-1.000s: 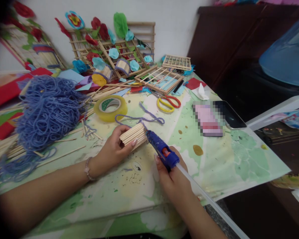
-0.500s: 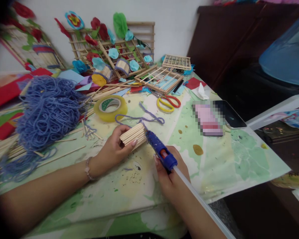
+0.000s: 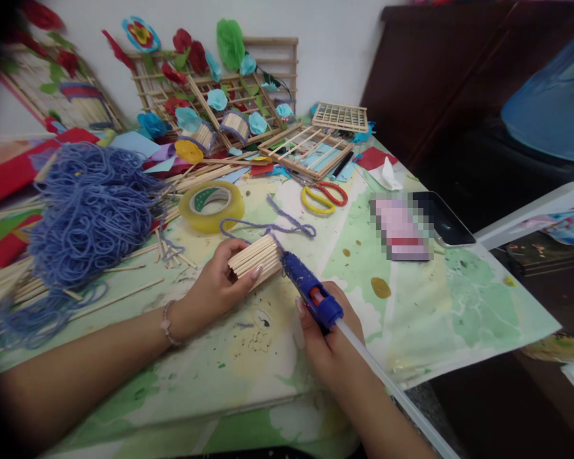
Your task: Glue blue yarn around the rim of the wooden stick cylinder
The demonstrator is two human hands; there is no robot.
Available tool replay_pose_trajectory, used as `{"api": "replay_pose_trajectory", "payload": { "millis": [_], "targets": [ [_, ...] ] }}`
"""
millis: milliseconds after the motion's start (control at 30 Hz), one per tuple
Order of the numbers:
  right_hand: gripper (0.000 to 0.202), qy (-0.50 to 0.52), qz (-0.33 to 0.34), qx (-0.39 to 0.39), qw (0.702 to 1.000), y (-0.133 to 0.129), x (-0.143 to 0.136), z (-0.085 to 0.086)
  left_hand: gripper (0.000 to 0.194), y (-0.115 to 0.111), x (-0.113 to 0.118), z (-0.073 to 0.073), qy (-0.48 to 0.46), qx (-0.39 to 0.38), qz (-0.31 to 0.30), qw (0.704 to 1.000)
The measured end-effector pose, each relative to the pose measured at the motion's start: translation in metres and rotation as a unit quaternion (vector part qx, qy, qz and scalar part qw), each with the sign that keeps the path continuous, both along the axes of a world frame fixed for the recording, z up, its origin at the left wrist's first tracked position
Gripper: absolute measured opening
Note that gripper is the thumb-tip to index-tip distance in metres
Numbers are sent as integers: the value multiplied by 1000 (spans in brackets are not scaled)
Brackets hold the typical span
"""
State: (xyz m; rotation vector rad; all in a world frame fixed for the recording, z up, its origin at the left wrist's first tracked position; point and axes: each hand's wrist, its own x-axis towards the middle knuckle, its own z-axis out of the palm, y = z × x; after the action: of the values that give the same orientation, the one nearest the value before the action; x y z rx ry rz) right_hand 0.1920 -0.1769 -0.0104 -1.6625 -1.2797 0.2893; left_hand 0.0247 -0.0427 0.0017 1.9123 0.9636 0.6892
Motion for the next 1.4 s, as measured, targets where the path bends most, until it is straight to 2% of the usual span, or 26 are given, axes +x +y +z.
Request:
{"api": "replay_pose_trajectory", "payload": {
  "millis": [200,633,900,1267,1400],
  "targets": [
    [11,2,22,-5,1000,-1,0,4,40,0,0,1,3,-2,-1,1000],
    [15,-21,-17,-48,998,-5,4,-2,40,1,1,1,-10,-15,0,1000],
    [12,-15,1,-31,999,-5,1,-1,40,3,2,-2,-38,-44,11,998],
    [13,-35,-12,-47,998,-7,4,-3,39,4,2,-4,-37,-44,15,998],
    [8,-23,8,-40,999,-5,3,-1,38,3,2,-4,-36,-36,16,999]
  ]
}}
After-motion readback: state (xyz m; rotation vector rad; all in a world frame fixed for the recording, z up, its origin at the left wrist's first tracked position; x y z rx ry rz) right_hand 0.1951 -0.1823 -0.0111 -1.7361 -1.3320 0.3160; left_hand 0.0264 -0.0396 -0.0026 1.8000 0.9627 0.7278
